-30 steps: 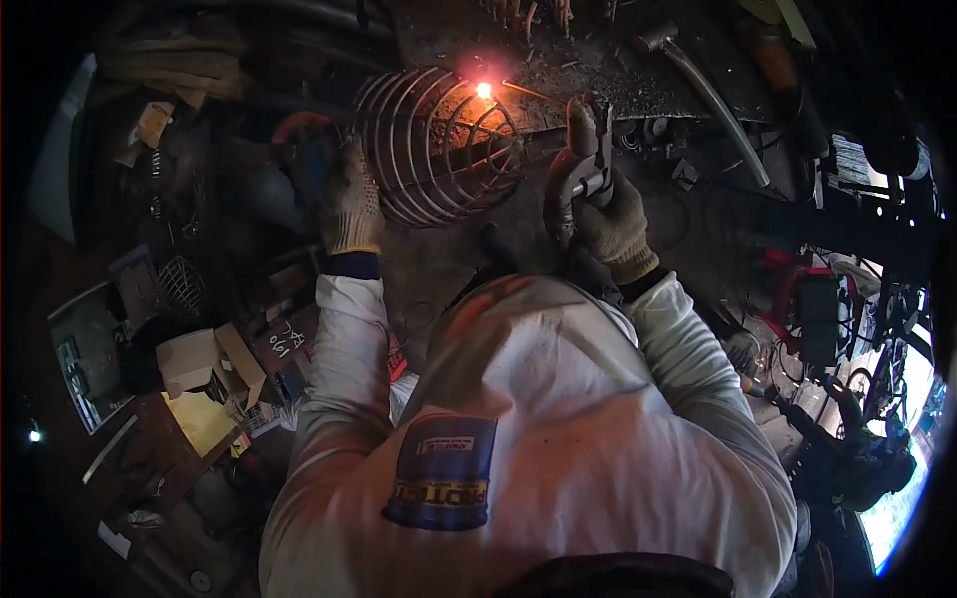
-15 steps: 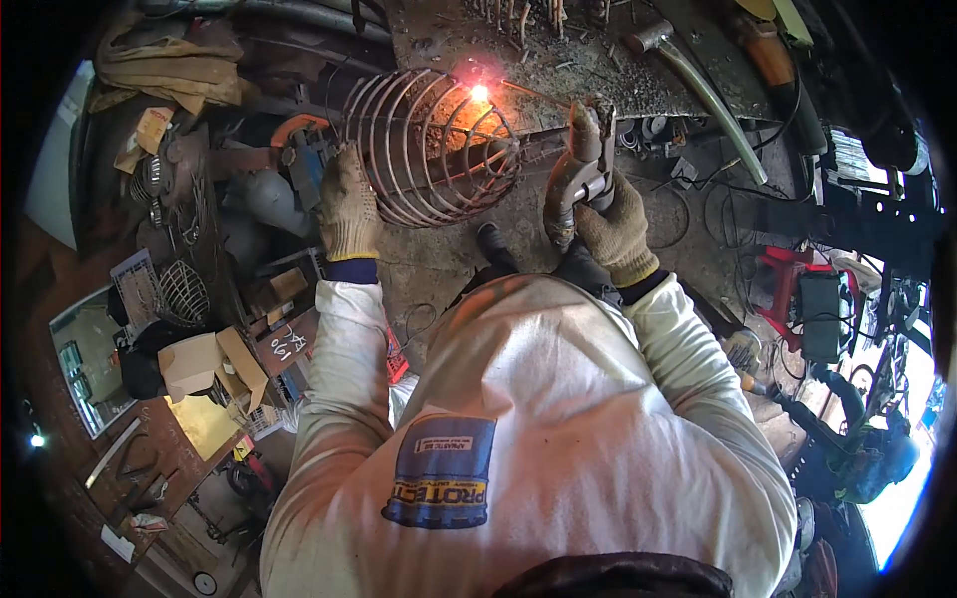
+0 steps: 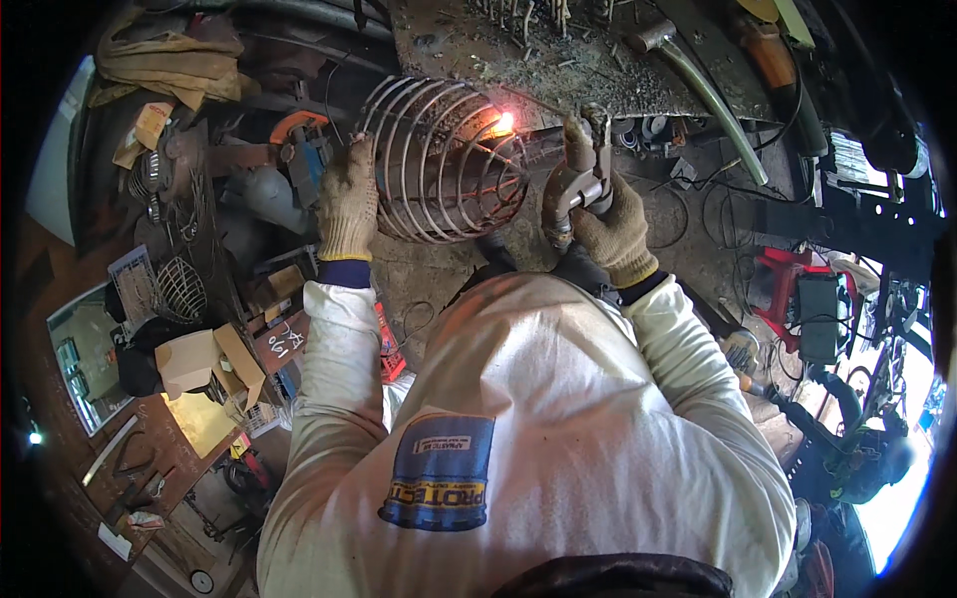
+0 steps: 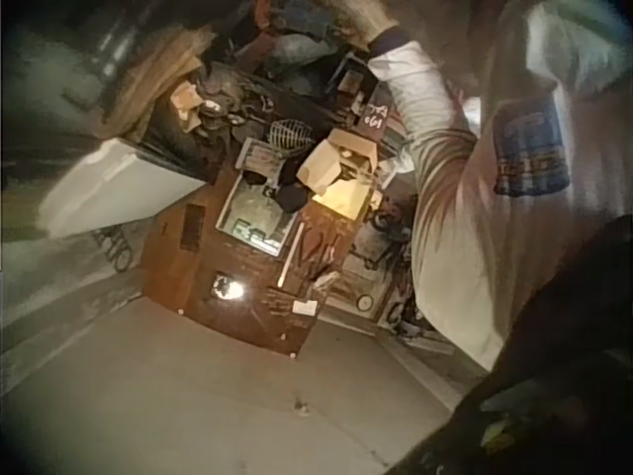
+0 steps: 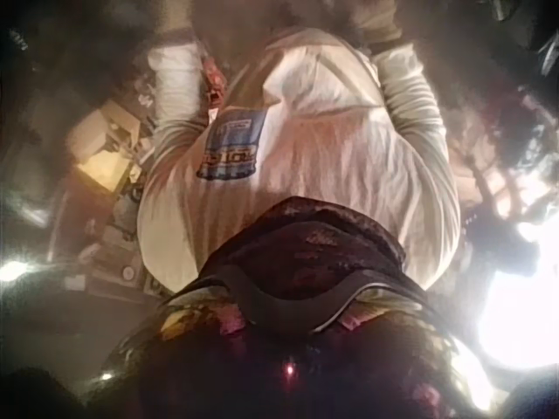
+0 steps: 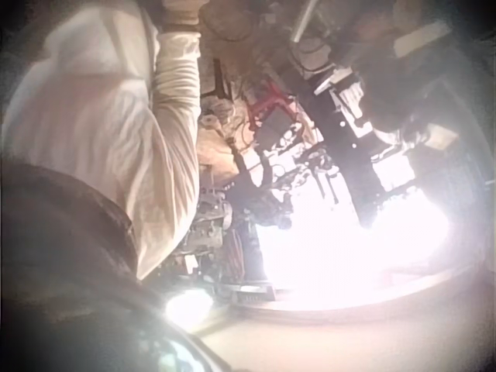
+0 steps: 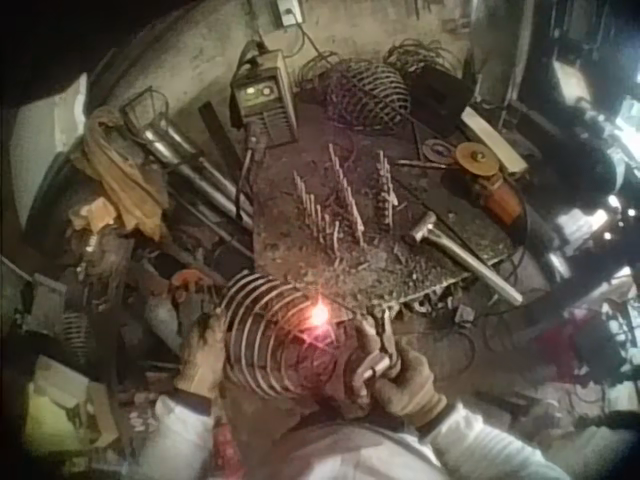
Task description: The person welds a curved metal grid structure using a welding tool, applying localized heat and material to various points on the grid wires to join them together.
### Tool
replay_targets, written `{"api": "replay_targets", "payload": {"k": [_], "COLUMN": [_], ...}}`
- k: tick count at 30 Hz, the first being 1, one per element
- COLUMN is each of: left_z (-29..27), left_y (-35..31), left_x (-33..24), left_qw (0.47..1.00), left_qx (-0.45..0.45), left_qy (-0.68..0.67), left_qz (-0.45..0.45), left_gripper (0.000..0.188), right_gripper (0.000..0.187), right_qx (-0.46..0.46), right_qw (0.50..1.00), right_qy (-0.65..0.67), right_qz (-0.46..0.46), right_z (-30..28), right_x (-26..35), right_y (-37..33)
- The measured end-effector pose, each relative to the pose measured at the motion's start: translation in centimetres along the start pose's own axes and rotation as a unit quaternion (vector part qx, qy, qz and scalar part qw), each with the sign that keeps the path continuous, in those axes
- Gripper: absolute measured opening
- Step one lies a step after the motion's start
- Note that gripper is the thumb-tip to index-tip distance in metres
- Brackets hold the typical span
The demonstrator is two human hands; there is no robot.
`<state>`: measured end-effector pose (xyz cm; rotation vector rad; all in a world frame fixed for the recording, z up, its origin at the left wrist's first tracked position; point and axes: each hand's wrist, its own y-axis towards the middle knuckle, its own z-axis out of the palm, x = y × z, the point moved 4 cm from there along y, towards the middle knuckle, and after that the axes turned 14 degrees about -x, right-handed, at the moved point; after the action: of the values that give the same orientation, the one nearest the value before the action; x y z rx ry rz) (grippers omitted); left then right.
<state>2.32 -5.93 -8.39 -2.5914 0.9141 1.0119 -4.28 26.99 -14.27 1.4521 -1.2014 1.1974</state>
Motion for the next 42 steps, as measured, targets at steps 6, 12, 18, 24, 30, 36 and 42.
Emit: {"api": "replay_targets", "payload": {"k": [6, 12, 18, 24, 30, 36, 42], "left_z": [-0.1, 0.1, -0.1, -0.2, -0.1, 0.1, 0.6], "left_y": [0.3, 0.6, 0.1, 0.1, -0.1, 0.2, 1.1], "left_x": [-0.1, 0.7, -0.6, -0.5, -0.4, 0.5, 2.2], "left_qw": [0.998, 0.989, 0.999, 0.998, 0.998, 0.998, 0.977], "left_qx": [-0.015, -0.024, 0.002, -0.019, -0.035, -0.028, -0.022], "left_qy": [0.023, 0.043, 0.044, 0.041, 0.045, 0.015, 0.127], "left_qz": [0.063, 0.141, 0.019, 0.040, 0.033, 0.051, 0.168], "left_gripper": [0.069, 0.070, 0.075, 0.077, 0.075, 0.071, 0.061], "right_gripper": [0.045, 0.041, 0.040, 0.039, 0.034, 0.037, 0.028], "right_qx": [-0.001, 0.013, 0.002, -0.001, 0.003, 0.008, 0.025], "right_qw": [1.000, 0.999, 0.999, 0.999, 0.998, 0.998, 0.990], "right_qy": [-0.021, -0.046, -0.046, -0.045, -0.058, -0.061, -0.121], "right_qz": [0.010, -0.023, -0.019, -0.013, 0.007, -0.012, -0.068], "right_z": [0.1, 0.2, 0.2, 0.3, 0.5, 0.7, 0.9], "right_x": [0.0, -0.4, -0.6, -0.6, -0.6, -0.6, -0.3], "right_y": [-0.2, -0.6, -0.8, -0.9, -0.9, -0.8, -0.8]}}
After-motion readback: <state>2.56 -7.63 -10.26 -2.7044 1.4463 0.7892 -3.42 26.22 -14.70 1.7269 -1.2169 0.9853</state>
